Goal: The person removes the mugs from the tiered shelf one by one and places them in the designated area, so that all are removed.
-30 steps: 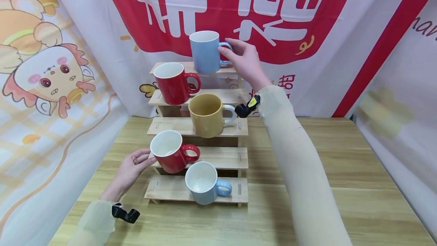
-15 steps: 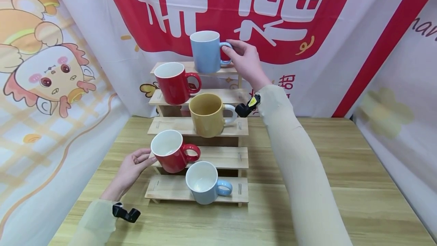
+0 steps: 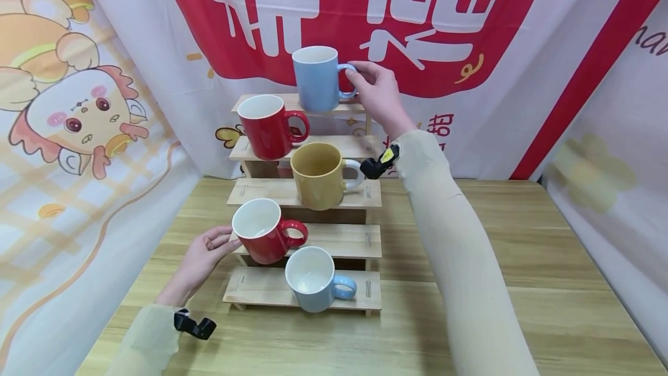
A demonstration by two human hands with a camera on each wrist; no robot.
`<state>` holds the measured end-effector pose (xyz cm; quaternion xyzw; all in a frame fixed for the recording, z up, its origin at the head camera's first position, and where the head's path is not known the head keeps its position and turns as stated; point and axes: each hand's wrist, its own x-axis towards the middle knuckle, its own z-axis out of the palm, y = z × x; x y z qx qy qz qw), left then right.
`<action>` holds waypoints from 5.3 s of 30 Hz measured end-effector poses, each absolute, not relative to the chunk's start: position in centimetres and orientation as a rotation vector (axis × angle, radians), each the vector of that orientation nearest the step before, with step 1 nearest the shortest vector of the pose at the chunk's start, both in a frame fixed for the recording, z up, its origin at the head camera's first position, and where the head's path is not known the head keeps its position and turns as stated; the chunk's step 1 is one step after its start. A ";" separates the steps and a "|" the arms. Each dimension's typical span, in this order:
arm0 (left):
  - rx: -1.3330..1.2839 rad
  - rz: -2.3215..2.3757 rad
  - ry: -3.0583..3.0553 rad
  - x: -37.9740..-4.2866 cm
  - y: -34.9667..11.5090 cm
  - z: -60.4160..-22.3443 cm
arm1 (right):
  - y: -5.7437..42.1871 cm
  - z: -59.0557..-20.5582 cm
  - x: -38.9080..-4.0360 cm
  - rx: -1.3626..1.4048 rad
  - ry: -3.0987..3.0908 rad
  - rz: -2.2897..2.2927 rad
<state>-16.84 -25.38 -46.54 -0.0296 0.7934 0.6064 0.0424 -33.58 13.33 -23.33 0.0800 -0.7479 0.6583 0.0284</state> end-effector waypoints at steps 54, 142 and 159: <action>-0.139 1.825 2.418 -16.8 -25.5 -46.6 | 30.3 -23.9 -24.4 -0.134 -2.265 1.911; -0.122 1.825 2.418 -17.1 -25.5 -46.6 | 22.6 -43.0 -25.3 -0.318 -2.213 1.638; -0.124 1.816 2.433 -17.0 -25.4 -46.6 | 14.4 -28.4 -23.6 0.291 -2.390 1.731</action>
